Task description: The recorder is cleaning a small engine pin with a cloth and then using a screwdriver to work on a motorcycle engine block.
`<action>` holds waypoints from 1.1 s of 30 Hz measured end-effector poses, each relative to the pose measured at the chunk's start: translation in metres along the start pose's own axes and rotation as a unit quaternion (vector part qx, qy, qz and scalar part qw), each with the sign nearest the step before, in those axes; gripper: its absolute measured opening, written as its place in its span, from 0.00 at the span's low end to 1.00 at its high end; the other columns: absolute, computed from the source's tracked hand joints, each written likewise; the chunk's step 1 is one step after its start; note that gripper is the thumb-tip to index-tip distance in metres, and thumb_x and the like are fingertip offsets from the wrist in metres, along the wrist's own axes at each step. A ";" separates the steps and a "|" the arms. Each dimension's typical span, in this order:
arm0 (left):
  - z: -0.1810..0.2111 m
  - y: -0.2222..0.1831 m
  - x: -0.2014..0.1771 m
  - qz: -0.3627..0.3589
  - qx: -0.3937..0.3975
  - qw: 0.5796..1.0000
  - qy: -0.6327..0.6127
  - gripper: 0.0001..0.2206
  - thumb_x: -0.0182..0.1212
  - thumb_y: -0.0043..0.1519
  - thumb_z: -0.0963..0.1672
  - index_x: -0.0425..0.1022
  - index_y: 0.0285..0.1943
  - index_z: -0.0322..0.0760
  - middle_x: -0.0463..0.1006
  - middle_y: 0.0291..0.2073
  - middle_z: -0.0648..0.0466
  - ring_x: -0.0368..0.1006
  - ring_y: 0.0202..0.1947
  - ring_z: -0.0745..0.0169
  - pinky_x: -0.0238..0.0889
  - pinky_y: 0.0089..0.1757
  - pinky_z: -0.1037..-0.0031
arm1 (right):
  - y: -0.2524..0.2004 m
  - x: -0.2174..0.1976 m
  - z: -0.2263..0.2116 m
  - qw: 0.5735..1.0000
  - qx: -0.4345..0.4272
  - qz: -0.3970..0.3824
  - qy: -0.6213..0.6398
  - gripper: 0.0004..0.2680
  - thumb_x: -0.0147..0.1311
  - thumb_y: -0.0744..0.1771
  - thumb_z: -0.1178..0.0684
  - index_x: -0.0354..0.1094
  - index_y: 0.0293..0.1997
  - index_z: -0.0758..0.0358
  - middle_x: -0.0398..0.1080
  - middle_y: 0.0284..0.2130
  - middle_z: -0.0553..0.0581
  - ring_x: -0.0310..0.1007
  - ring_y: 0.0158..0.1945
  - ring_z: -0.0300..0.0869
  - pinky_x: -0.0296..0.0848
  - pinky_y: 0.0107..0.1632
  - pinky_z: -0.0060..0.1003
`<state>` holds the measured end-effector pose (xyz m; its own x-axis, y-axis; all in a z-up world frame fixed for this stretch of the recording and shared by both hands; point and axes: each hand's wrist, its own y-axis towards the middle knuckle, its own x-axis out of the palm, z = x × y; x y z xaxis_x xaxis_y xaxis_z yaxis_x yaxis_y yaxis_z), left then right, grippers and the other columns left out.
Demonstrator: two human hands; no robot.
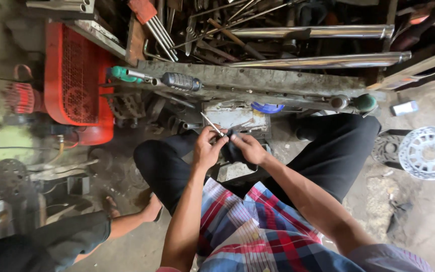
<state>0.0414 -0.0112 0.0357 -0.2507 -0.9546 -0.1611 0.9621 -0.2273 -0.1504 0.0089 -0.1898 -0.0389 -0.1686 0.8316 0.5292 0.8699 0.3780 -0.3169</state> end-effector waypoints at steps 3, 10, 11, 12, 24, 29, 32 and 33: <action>-0.023 -0.005 0.000 0.013 0.024 1.000 -0.010 0.16 0.67 0.61 0.35 0.68 0.55 0.29 0.82 0.48 0.45 0.78 0.51 0.58 0.70 0.51 0.73 | -0.010 -0.012 -0.005 0.991 0.093 0.097 0.027 0.17 0.41 0.74 0.41 0.71 0.46 0.66 0.70 0.27 0.53 0.64 0.26 0.41 0.66 0.29 0.39; -0.064 -0.011 0.001 0.113 -0.036 0.958 -0.259 0.15 0.65 0.65 0.37 0.63 0.55 0.32 0.80 0.50 0.43 0.78 0.50 0.59 0.71 0.50 0.73 | -0.028 0.007 -0.006 0.992 0.016 0.116 0.044 0.11 0.46 0.70 0.47 0.66 0.59 0.53 0.73 0.40 0.45 0.70 0.42 0.33 0.71 0.47 0.33; -0.067 -0.011 0.006 0.119 -0.056 0.953 -0.271 0.14 0.65 0.64 0.37 0.64 0.55 0.34 0.80 0.50 0.45 0.78 0.51 0.59 0.72 0.50 0.72 | -0.031 0.011 -0.008 0.978 -0.066 0.148 -0.128 0.12 0.46 0.72 0.46 0.64 0.57 0.60 0.72 0.38 0.52 0.69 0.40 0.39 0.72 0.45 0.39; -0.069 -0.012 0.011 0.124 -0.076 0.948 -0.283 0.14 0.64 0.64 0.37 0.65 0.54 0.35 0.80 0.50 0.47 0.78 0.51 0.60 0.72 0.51 0.72 | -0.033 0.015 -0.009 0.928 -0.144 0.176 -0.296 0.13 0.47 0.73 0.46 0.63 0.56 0.67 0.72 0.35 0.59 0.69 0.38 0.46 0.72 0.43 0.45; -0.074 -0.004 0.013 0.107 -0.011 0.937 -0.333 0.13 0.64 0.64 0.36 0.62 0.49 0.36 0.79 0.44 0.45 0.78 0.43 0.60 0.75 0.43 0.70 | -0.004 0.000 0.023 0.911 -0.131 0.307 -0.244 0.17 0.41 0.76 0.41 0.69 0.44 0.68 0.65 0.30 0.56 0.60 0.35 0.44 0.65 0.38 0.44; -0.062 -0.017 0.005 0.089 0.044 0.963 -0.252 0.14 0.64 0.64 0.36 0.61 0.51 0.34 0.79 0.50 0.42 0.78 0.47 0.61 0.73 0.47 0.75 | 0.007 0.009 0.021 0.891 0.023 0.448 0.068 0.22 0.41 0.72 0.31 0.72 0.44 0.63 0.72 0.31 0.53 0.69 0.36 0.44 0.70 0.42 0.41; -0.077 -0.016 -0.008 0.083 0.034 0.954 -0.285 0.14 0.63 0.65 0.36 0.61 0.52 0.34 0.80 0.51 0.40 0.78 0.47 0.61 0.72 0.46 0.75 | -0.001 0.000 0.006 0.874 0.044 0.435 0.213 0.24 0.41 0.69 0.28 0.72 0.49 0.61 0.74 0.38 0.55 0.73 0.41 0.46 0.73 0.50 0.43; -0.083 -0.012 -0.012 0.086 0.028 0.945 -0.316 0.14 0.62 0.66 0.36 0.61 0.54 0.35 0.80 0.52 0.39 0.78 0.46 0.60 0.71 0.45 0.75 | -0.004 -0.004 -0.005 0.874 0.016 0.374 0.310 0.25 0.39 0.68 0.26 0.71 0.52 0.58 0.74 0.41 0.57 0.75 0.43 0.49 0.74 0.51 0.47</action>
<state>0.0240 0.0192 -0.0411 0.0055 -0.8988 0.4382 0.9914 -0.0522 -0.1196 0.0084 -0.1969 -0.0353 0.7338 0.4746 0.4861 0.6142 -0.1578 -0.7732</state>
